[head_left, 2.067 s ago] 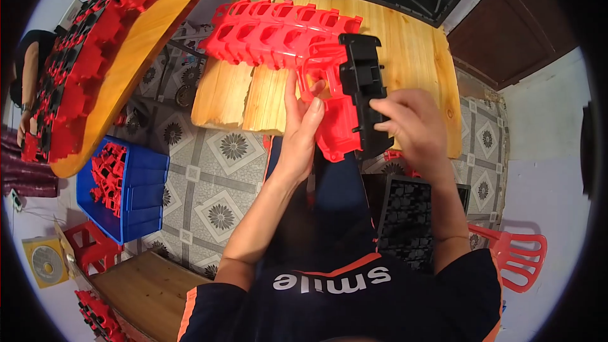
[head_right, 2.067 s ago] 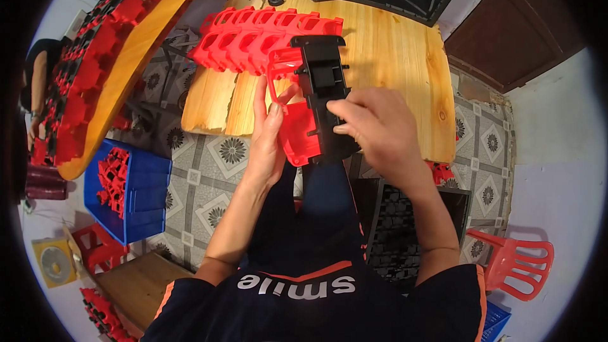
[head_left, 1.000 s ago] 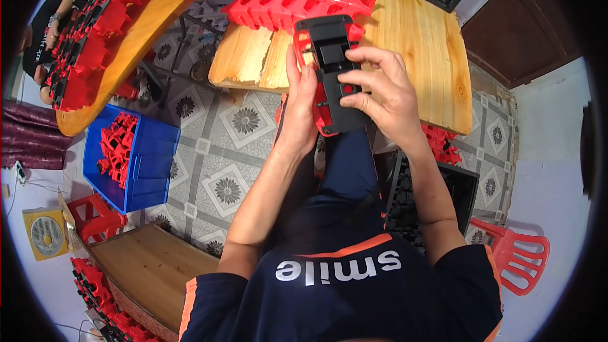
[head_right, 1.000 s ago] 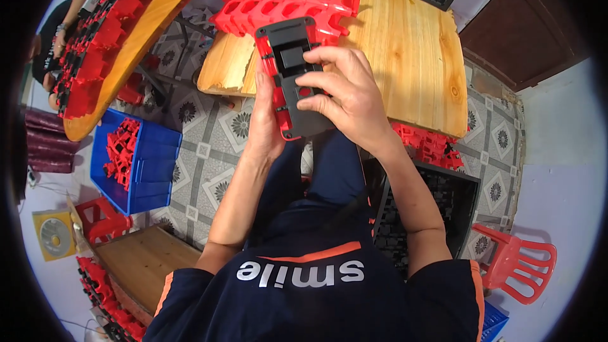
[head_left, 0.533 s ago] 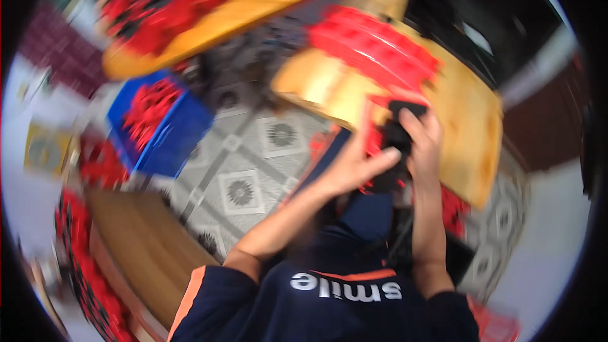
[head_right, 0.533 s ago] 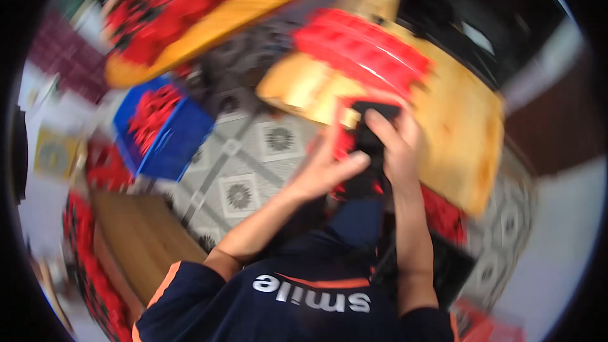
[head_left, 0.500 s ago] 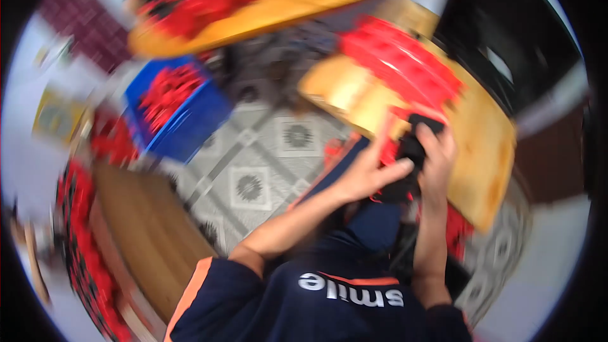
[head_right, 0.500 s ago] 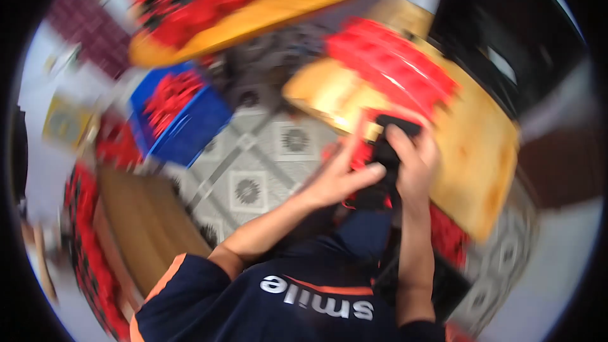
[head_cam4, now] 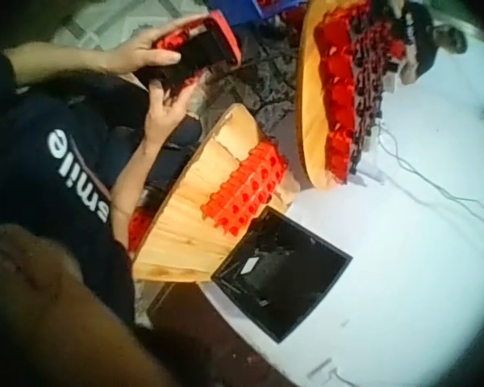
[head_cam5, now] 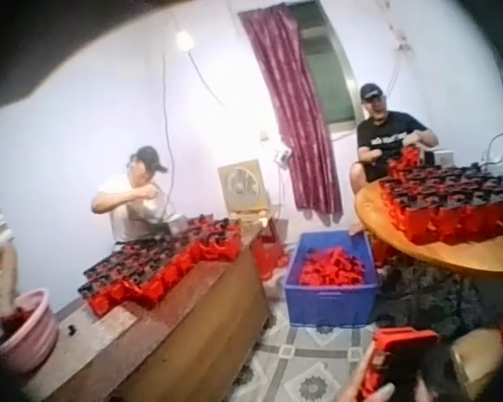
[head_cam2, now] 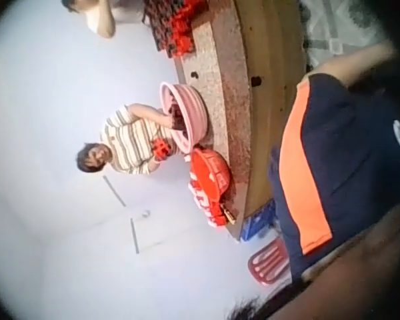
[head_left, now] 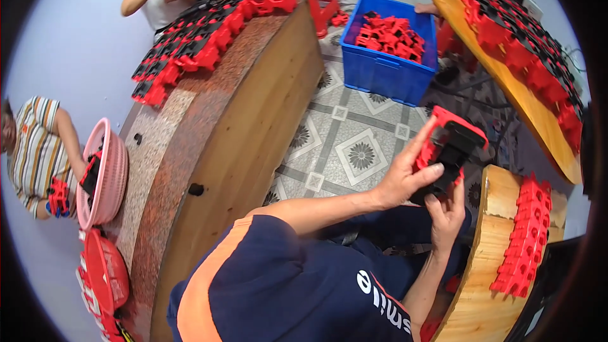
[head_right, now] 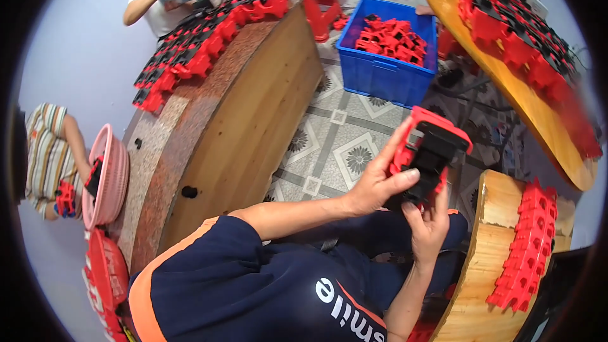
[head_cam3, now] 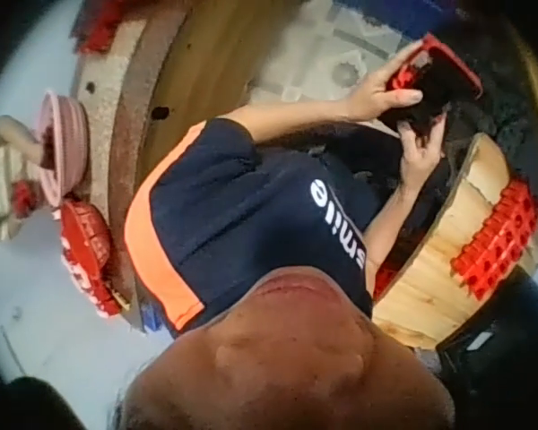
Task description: The person assembles black plastic components into red storage trays or racks by hand.
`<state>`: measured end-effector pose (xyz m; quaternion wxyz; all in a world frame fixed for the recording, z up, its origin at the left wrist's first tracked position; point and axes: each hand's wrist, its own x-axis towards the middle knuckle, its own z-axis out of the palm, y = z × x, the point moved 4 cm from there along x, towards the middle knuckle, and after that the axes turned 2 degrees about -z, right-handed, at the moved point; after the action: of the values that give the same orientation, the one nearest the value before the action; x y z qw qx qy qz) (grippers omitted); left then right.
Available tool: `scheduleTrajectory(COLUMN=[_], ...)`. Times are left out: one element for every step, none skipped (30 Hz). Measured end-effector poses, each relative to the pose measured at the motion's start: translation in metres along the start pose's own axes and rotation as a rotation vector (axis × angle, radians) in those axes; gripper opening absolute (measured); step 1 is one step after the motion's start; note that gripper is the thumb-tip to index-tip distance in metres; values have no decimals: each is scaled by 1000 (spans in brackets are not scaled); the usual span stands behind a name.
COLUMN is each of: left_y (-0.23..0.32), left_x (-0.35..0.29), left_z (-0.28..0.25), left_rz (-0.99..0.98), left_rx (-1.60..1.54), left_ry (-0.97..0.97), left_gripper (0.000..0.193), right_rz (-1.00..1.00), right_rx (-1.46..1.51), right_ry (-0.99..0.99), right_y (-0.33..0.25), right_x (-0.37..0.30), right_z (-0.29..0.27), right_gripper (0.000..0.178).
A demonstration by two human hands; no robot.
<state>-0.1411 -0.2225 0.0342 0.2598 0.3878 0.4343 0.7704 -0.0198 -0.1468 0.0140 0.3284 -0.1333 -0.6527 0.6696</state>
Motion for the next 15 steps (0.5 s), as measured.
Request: scheduleTrajectory(left_y=[8,22,39,63,92,117,150,173,190,205,220,231,238,240,246], left_x=[-3,-4,-6,-8,-9,-14,-20,-35,-52,-64,-78,-91,-103,-106,-109], left_z=[-14,-31,-50,-76,-105,-139,-160,-197,-239,-271,-301,-340,-379,-408,-430], left_rz=[-7,58,121,134,148,228,300,327,326,317,312,310,306,280,263], left_rx=[25,202,380,282,179,82,75,149,200,178,158,138,114,0,-108], left_ry=[60,230,400,538,666,772,884,989,1061,1157,1256,1312,1368,1322,1278], left_gripper=[83,79,75,68,61,46,43,42,45,47,48,49,50,49,49], right_rz=[-14,41,-132,-113,-95,-86,-94,12,121,122,123,147,172,173,174], right_rx=[-1,-119,-83,17,114,132,136,72,7,19,26,36,44,68,74], right_ry=[-66,-126,-245,-286,-321,-256,-259,-244,-227,-175,-181,-194,-206,-190,-191], right_y=[2,4,-4,1,6,6,10,21,31,32,34,38,42,41,41], right_x=[8,13,19,20,20,15,12,7,2,-3,-8,-13,-17,-20,-24], right_z=[12,20,38,44,47,46,41,34,30,29,29,28,28,29,30], right_gripper=[70,80,88,91,93,80,80,70,60,43,43,42,41,38,38])
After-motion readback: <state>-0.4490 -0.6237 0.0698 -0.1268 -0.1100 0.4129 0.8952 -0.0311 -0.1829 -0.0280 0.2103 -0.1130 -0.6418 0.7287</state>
